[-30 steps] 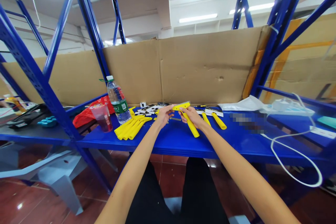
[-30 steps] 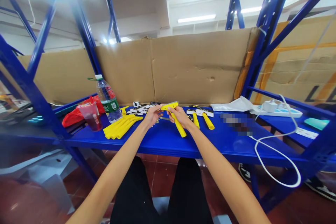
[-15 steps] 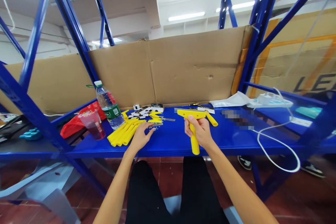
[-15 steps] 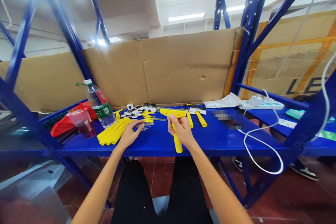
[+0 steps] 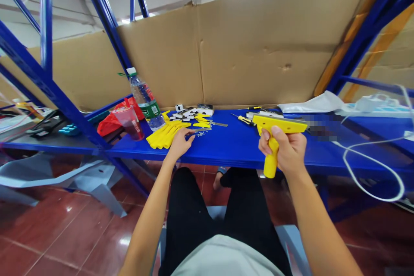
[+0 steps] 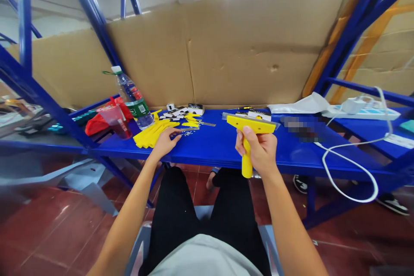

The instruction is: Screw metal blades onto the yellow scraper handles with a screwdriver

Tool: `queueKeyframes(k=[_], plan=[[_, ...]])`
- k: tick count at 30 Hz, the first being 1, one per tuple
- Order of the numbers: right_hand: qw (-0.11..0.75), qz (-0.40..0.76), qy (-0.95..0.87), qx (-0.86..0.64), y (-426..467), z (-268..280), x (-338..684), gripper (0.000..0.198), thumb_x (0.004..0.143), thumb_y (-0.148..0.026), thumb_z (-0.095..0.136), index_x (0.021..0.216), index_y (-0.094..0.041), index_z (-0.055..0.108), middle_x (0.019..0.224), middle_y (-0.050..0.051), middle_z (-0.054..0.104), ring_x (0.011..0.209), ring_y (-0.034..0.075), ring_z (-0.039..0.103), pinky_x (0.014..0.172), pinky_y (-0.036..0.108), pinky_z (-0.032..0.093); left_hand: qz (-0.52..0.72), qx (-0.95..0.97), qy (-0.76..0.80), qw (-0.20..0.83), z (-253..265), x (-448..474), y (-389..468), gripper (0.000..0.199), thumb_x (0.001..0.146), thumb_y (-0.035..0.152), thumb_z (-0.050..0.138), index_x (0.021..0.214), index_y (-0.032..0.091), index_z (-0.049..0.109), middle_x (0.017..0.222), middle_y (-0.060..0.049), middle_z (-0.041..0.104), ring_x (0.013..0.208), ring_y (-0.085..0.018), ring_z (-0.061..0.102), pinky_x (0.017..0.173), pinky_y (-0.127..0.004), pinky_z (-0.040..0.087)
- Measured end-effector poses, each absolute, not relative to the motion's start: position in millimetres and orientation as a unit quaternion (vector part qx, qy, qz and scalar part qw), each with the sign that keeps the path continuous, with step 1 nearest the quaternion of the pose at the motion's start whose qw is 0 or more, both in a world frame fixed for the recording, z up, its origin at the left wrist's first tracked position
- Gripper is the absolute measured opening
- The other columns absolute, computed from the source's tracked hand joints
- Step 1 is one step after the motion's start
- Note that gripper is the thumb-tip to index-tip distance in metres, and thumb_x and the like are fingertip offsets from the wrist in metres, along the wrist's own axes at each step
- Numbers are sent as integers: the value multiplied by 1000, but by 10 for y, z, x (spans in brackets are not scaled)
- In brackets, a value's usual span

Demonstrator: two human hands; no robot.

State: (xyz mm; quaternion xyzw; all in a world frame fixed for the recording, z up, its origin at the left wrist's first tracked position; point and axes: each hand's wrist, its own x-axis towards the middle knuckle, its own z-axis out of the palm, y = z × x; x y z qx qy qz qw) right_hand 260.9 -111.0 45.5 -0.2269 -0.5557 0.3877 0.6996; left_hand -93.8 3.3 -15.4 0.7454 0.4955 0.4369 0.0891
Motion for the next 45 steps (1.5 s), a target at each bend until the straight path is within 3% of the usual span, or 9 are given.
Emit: queueKeyframes(k=[4,9,15,23,31,36,45], plan=[[691,383,-567,-233,-1086,432,2589,37,101,-51,80,81,-22,66,68,0,60,44,12,48,43,31,40,437,739,504,91,-164,-952,42,14,92,21,74,99,23,86,107,-13,81,106,-35,72,96,-50,57],[681,373,-584,-238,-1053,389,2556,37,102,-51,79,81,-22,67,66,0,60,44,12,48,44,31,40,430,745,502,89,-160,-930,38,14,93,23,75,97,24,88,105,-13,80,108,-36,70,106,-55,53],[665,429,-566,-230,-1009,337,2466,35,102,-49,79,83,-22,67,61,-2,57,43,11,48,44,29,41,419,750,504,88,-144,-932,34,8,93,23,76,91,24,84,104,-13,79,110,-36,69,109,-55,50],[635,583,-438,-256,-820,228,2199,43,83,-51,95,80,-19,65,80,0,65,46,5,44,39,23,40,428,729,526,90,-152,-900,61,10,96,23,72,86,22,72,102,-13,75,110,-37,67,114,-60,46],[610,626,-393,-286,-705,87,2118,42,78,-47,98,82,-19,67,72,-2,60,50,7,44,39,21,41,490,704,493,145,-31,-761,-77,19,108,36,59,100,22,68,101,-11,80,100,-29,76,98,-45,58],[602,620,-408,-294,-724,95,2108,43,81,-50,96,81,-18,67,77,0,62,50,7,46,39,22,42,563,693,375,248,155,-249,-276,23,102,42,75,101,19,76,102,-9,82,96,-24,77,93,-37,59],[589,635,-416,-278,-665,66,2140,40,82,-48,93,80,-17,69,67,-2,58,46,7,44,37,22,41,482,817,277,155,441,378,-277,10,104,24,74,98,22,81,101,-6,80,98,-23,71,93,-39,54]])
